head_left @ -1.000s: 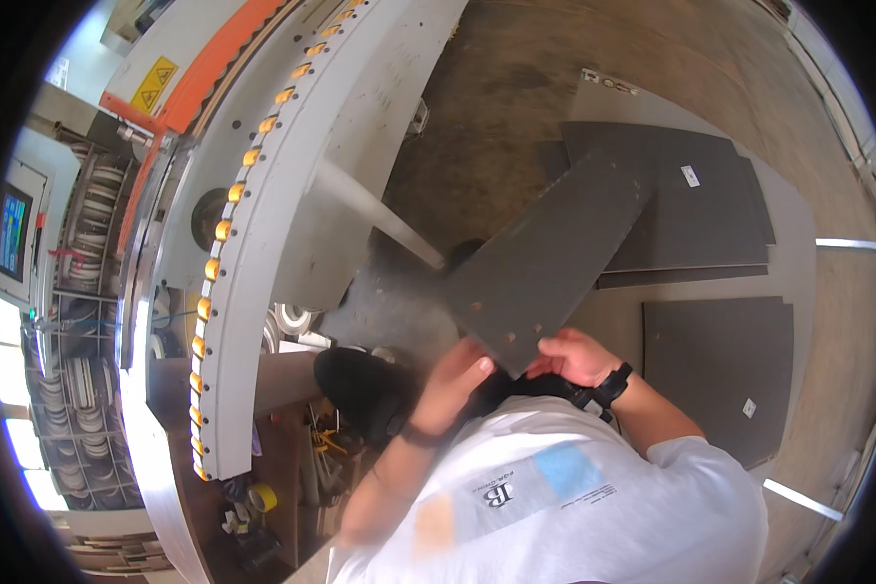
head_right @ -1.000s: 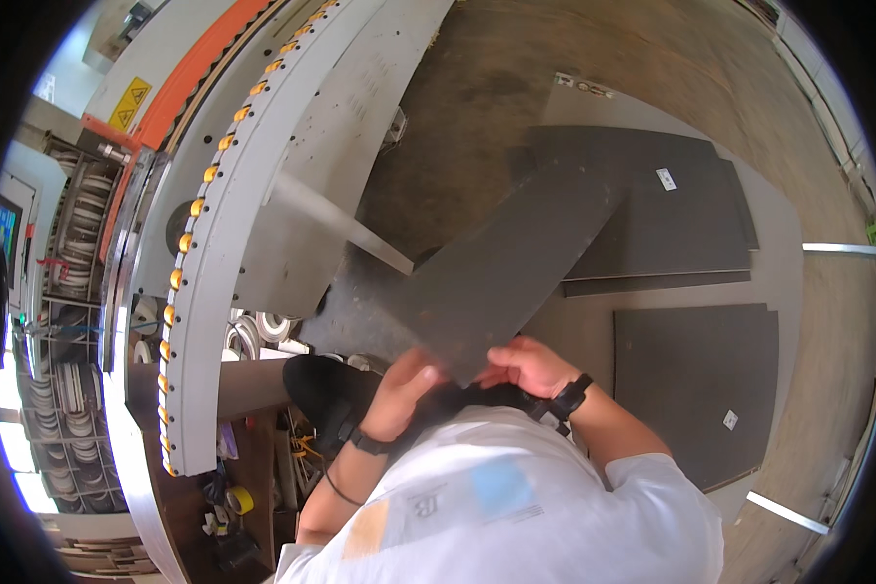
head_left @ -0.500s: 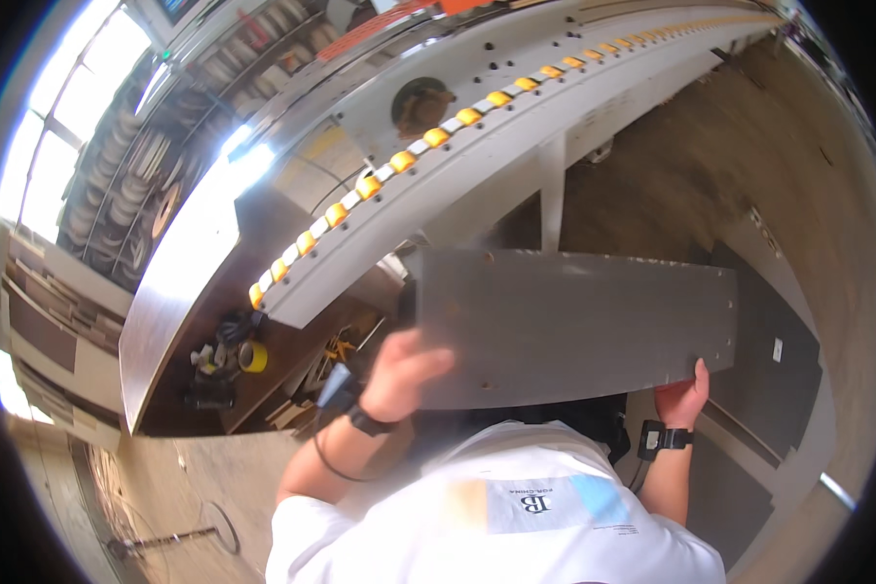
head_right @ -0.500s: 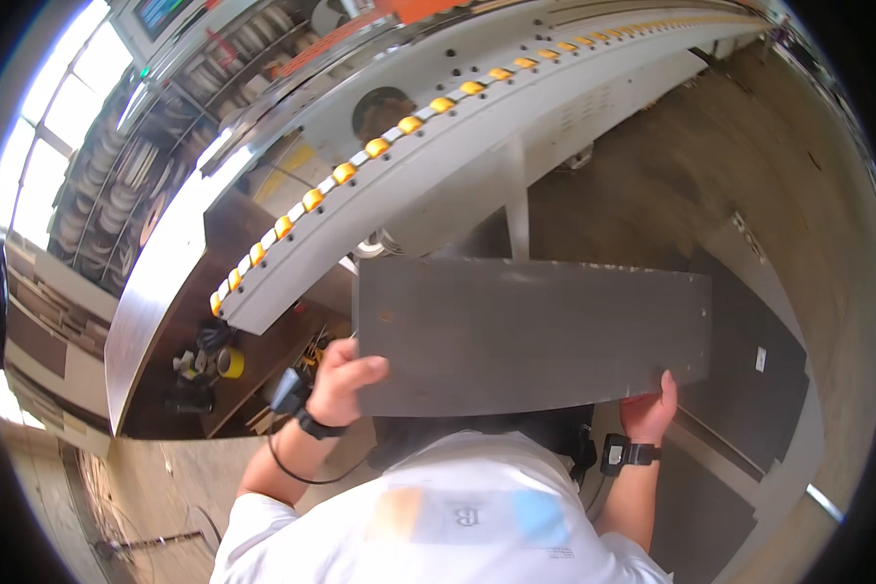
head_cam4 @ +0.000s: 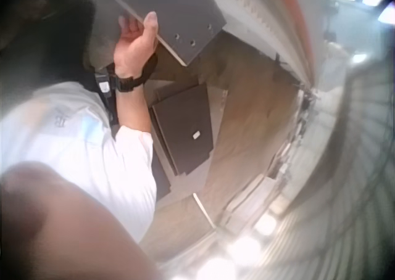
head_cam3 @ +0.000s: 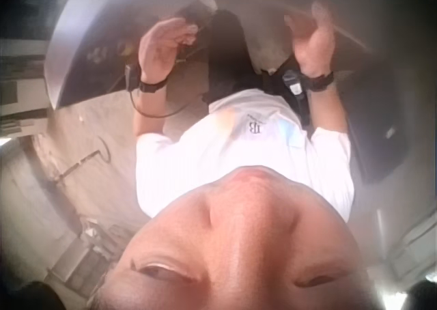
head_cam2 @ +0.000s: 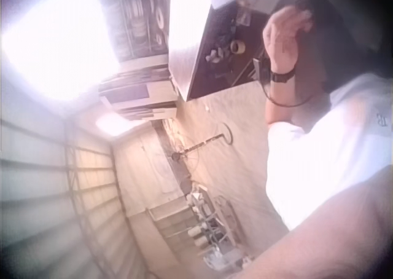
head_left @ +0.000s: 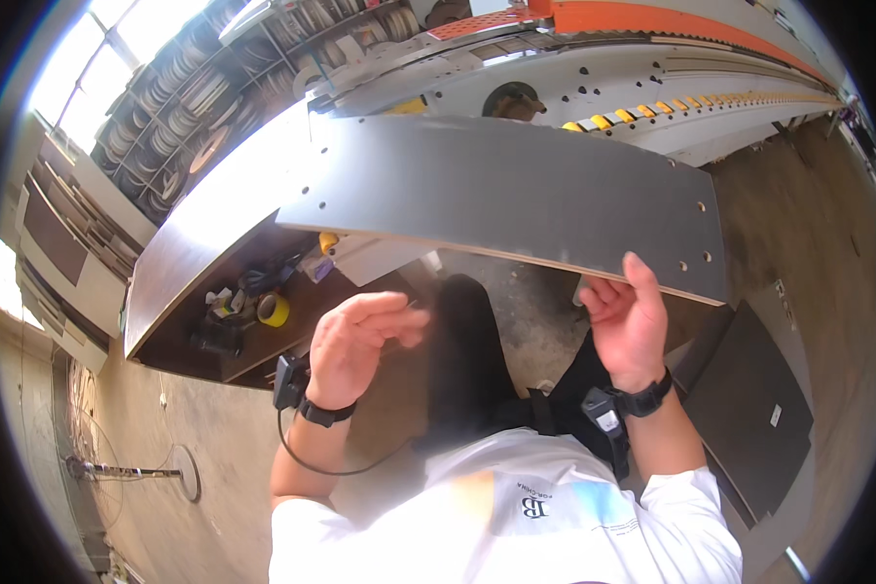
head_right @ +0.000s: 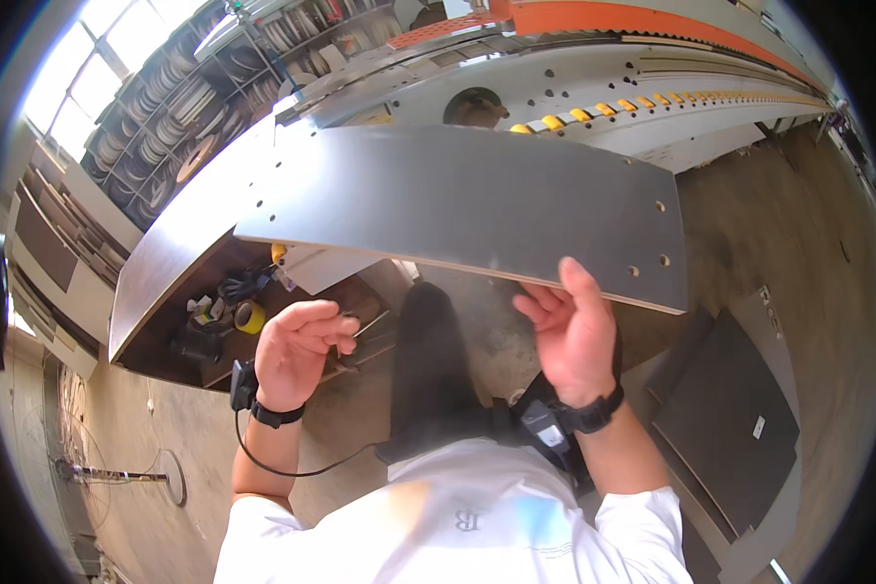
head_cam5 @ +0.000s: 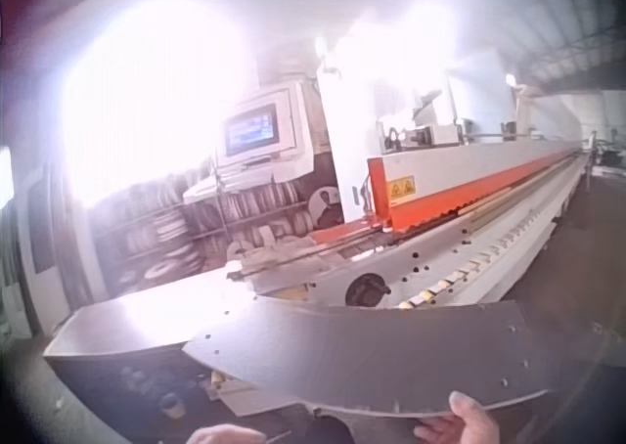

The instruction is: The person picks up rectangular wooden panels from a stack by hand and feeds them one at a time into an edge banding machine, then operates a touch screen control panel.

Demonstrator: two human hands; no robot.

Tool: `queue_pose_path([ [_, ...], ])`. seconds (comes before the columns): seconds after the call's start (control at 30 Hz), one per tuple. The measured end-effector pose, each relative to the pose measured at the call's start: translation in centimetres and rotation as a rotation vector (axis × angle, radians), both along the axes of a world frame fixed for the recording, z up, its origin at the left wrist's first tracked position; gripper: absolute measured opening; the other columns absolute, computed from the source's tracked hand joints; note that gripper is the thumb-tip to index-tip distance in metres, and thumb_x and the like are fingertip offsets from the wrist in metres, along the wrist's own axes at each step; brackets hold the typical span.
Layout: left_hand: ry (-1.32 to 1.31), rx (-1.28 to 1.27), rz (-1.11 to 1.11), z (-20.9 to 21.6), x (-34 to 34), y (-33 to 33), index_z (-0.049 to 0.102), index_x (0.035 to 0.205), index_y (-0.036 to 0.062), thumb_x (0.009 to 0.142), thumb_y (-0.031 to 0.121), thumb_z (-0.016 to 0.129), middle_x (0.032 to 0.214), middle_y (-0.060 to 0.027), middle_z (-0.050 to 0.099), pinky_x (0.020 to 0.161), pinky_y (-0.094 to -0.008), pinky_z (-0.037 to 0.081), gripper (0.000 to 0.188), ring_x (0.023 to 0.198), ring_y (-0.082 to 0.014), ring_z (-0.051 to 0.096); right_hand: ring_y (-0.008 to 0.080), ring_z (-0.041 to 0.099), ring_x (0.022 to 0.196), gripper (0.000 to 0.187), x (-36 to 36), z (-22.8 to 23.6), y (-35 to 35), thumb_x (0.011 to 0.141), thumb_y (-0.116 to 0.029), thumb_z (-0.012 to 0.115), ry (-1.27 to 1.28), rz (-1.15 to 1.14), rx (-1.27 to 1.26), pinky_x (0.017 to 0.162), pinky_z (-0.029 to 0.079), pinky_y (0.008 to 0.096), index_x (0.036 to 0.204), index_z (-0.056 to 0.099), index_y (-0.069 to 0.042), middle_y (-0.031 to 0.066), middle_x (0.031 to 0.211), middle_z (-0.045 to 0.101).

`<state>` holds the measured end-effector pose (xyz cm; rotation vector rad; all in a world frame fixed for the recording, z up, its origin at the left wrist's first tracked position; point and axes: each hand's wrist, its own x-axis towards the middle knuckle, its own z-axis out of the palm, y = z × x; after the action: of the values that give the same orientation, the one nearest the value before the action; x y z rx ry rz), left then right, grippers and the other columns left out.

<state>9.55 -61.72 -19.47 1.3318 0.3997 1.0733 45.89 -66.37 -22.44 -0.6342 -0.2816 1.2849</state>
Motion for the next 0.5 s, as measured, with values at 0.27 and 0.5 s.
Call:
queue_pose_path([
  [0.27, 0.893, 0.867, 0.708, 7.6, -5.2, 5.3, 0.074, 0.131, -0.0011, 0.102, 0.009, 0.077, 0.126, -0.0154, 0.081, 0.106, -0.0386, 0.059, 0.031, 0.118, -0.0299, 0.077, 0.026, 0.081, 0.109, 0.046, -6.7, 5.0, 7.4, 0.111, -0.042, 0.073, -0.352, 0.398, -0.002, 0.092, 0.067, 0.0378, 0.135, 0.072, -0.002, 0.0158, 0.125, 0.081],
  [0.5, 1.422, 1.168, 0.575, 10.4, -7.5, 14.6, 0.073, 0.144, 0.0121, 0.097, 0.026, 0.082, 0.146, -0.0102, 0.075, 0.104, -0.0428, 0.062, 0.049, 0.127, -0.0353, 0.075, 0.0266, 0.081, 0.104, 0.059, -2.9, -0.3, 8.0, 0.109, -0.044, 0.074, -0.707, 0.621, 0.177, 0.093, 0.064, 0.037, 0.138, 0.072, 0.007, 0.0223, 0.121, 0.082],
])
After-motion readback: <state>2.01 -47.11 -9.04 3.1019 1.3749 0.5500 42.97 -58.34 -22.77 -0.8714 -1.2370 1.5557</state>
